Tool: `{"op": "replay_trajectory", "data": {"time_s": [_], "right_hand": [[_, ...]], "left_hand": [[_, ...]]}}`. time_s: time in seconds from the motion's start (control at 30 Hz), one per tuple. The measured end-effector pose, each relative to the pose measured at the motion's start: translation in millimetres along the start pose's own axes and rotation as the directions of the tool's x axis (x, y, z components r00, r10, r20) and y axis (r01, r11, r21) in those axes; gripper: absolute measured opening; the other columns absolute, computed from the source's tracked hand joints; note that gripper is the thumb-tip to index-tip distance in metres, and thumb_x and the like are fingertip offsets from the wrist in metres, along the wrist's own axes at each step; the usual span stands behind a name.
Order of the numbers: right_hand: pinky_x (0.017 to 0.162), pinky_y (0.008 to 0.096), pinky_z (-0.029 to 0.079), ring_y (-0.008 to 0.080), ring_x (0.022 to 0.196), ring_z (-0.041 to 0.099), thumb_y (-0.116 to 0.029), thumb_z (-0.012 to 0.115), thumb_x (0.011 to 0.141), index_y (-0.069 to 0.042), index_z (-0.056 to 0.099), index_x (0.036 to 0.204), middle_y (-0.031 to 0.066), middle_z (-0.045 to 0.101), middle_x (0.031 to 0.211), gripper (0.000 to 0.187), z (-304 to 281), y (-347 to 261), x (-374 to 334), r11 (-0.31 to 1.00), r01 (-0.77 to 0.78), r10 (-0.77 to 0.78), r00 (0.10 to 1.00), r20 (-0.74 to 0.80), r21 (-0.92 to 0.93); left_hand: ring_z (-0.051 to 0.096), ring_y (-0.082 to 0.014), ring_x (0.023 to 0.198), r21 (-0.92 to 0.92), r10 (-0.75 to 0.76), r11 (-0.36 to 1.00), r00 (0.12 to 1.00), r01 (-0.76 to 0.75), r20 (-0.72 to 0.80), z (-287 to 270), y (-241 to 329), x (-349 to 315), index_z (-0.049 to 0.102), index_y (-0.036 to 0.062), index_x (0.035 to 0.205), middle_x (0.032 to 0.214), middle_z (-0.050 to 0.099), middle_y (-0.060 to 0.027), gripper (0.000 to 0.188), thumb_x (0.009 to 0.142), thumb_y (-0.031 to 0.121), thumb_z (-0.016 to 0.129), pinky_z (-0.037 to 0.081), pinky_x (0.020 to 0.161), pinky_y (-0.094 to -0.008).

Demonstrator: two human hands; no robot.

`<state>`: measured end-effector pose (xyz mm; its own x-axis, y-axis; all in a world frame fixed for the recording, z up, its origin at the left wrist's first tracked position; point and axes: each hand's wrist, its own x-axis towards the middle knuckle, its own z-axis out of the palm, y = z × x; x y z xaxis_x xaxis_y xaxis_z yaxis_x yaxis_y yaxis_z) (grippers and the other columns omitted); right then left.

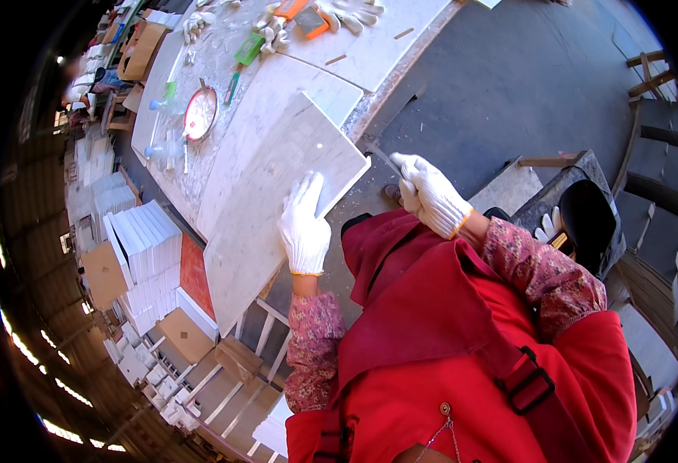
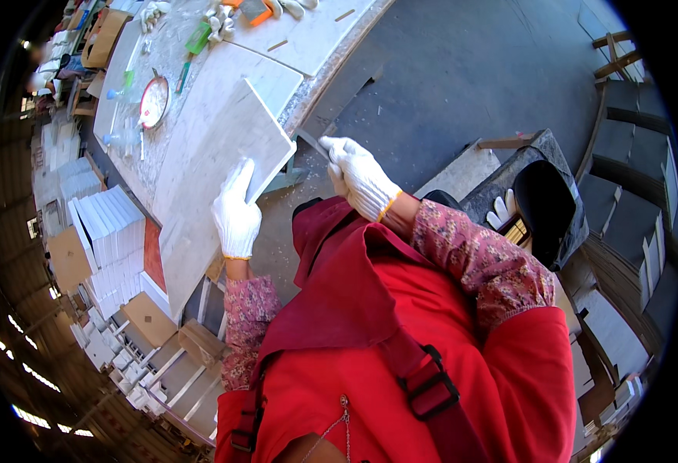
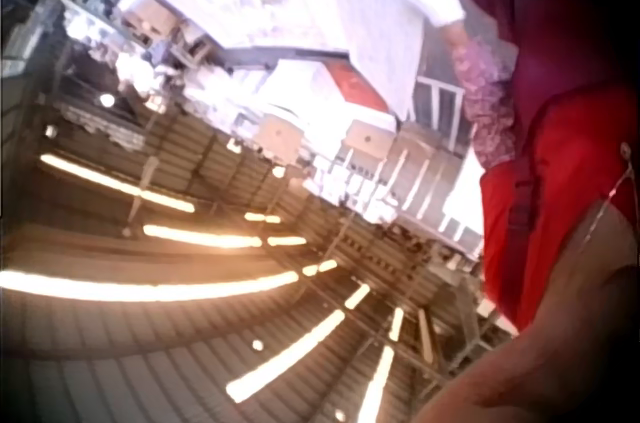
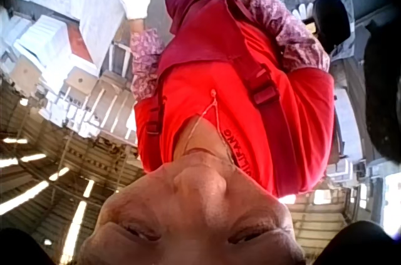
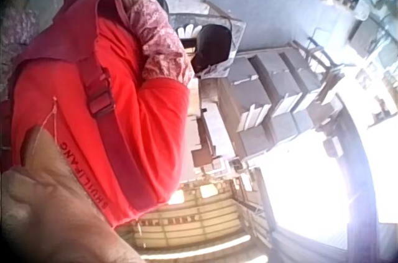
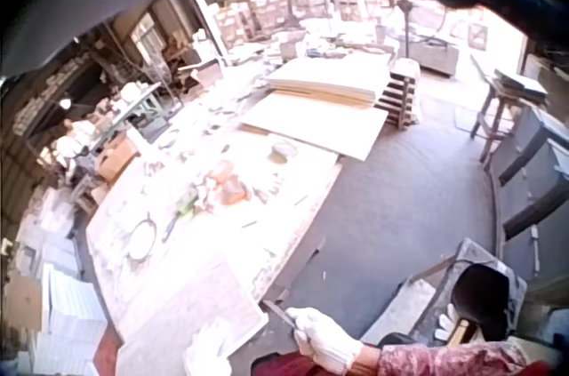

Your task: The person scrapes the edges of a white rectangular board with a metal scraper to remove excess material. They then apply a white paste from a bowl onto the board's edges using the scraper and smooth it out. Finally, the person uses a sanding block to rub the surface of the board.

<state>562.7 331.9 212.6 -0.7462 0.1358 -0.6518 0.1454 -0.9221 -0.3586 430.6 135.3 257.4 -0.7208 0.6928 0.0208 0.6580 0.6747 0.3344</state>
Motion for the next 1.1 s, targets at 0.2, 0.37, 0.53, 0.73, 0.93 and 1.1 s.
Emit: {"op": "replay_trajectory", "data": {"time_s": [0.2, 0.37, 0.53, 0.73, 0.93, 1.1], "right_hand": [[0.045, 0.0177, 0.03, 0.0031, 0.055, 0.039, -0.015, 0.046, 0.105, -0.013, 0.06, 0.121, -0.006, 0.047, 0.072, 0.021, 29.7, -6.4, 48.2, 0.992, 0.097, -0.091, 0.993, 0.074, -0.083], [0.046, 0.0171, 0.031, 0.0024, 0.056, 0.04, -0.012, 0.046, 0.104, -0.012, 0.061, 0.117, -0.0061, 0.048, 0.073, 0.02, 40.6, -11.1, 39.3, 0.996, 0.077, -0.07, 0.991, 0.115, -0.055], [0.046, 0.0195, 0.029, 0.004, 0.055, 0.038, -0.016, 0.048, 0.105, -0.01, 0.06, 0.117, -0.0055, 0.047, 0.073, 0.018, 26.6, -5.4, 23.6, 0.993, 0.113, -0.104, 0.973, 0.204, -0.034], [0.045, 0.0195, 0.028, 0.0043, 0.053, 0.034, -0.017, 0.044, 0.106, -0.01, 0.054, 0.124, -0.005, 0.042, 0.069, 0.021, 25.9, -20.5, 27.8, 0.991, 0.133, -0.132, 0.991, 0.019, -0.025], [0.045, 0.0183, 0.03, 0.003, 0.054, 0.037, -0.022, 0.046, 0.107, -0.012, 0.058, 0.119, -0.0071, 0.049, 0.073, 0.02, 45.6, -8.4, 55.5, 0.977, 0.141, -0.131, 0.989, 0.069, -0.163], [0.048, 0.0204, 0.032, 0.0039, 0.055, 0.037, -0.019, 0.048, 0.105, -0.01, 0.062, 0.113, -0.0063, 0.05, 0.074, 0.018, 68.2, -11.8, 58.0, 0.98, 0.176, -0.173, 0.984, 0.035, -0.094]], "left_hand": [[0.053, -0.0394, 0.128, -0.029, -0.025, 0.999, 1.0, 0.025, -0.002, -1.0, 6.4, 2.8, 0.063, 0.0071, 0.13, 0.135, 0.061, -0.016, 0.062, 0.071, -0.008, 0.051, 0.039, 0.11, -0.0417], [0.054, -0.0392, 0.127, -0.025, -0.004, 1.0, 1.0, 0.003, -0.02, 3.0, 2.4, 4.1, 0.063, 0.0075, 0.13, 0.133, 0.062, -0.0159, 0.061, 0.072, -0.008, 0.051, 0.04, 0.109, -0.0415], [0.054, -0.0381, 0.127, -0.031, -0.032, 0.999, 0.999, 0.031, -0.024, 7.5, 4.9, 5.9, 0.063, 0.0072, 0.13, 0.134, 0.061, -0.016, 0.062, 0.071, -0.009, 0.051, 0.041, 0.108, -0.0412], [0.054, -0.0379, 0.127, -0.033, -0.049, 0.998, 0.998, 0.048, -0.025, 2.4, 4.8, 10.2, 0.062, 0.0078, 0.132, 0.135, 0.06, -0.0163, 0.065, 0.07, -0.01, 0.053, 0.043, 0.107, -0.0406], [0.056, -0.0368, 0.126, -0.046, -0.062, 0.997, 0.998, 0.062, 0.015, -12.9, 6.0, 15.7, 0.063, 0.007, 0.131, 0.133, 0.061, -0.0174, 0.064, 0.071, -0.012, 0.051, 0.044, 0.106, -0.0412], [0.057, -0.0363, 0.126, -0.032, -0.043, 0.999, 0.999, 0.044, 0.028, -19.3, 8.0, 13.0, 0.063, 0.0036, 0.13, 0.132, 0.061, -0.0211, 0.06, 0.074, -0.01, 0.049, 0.043, 0.106, -0.0395]]}}
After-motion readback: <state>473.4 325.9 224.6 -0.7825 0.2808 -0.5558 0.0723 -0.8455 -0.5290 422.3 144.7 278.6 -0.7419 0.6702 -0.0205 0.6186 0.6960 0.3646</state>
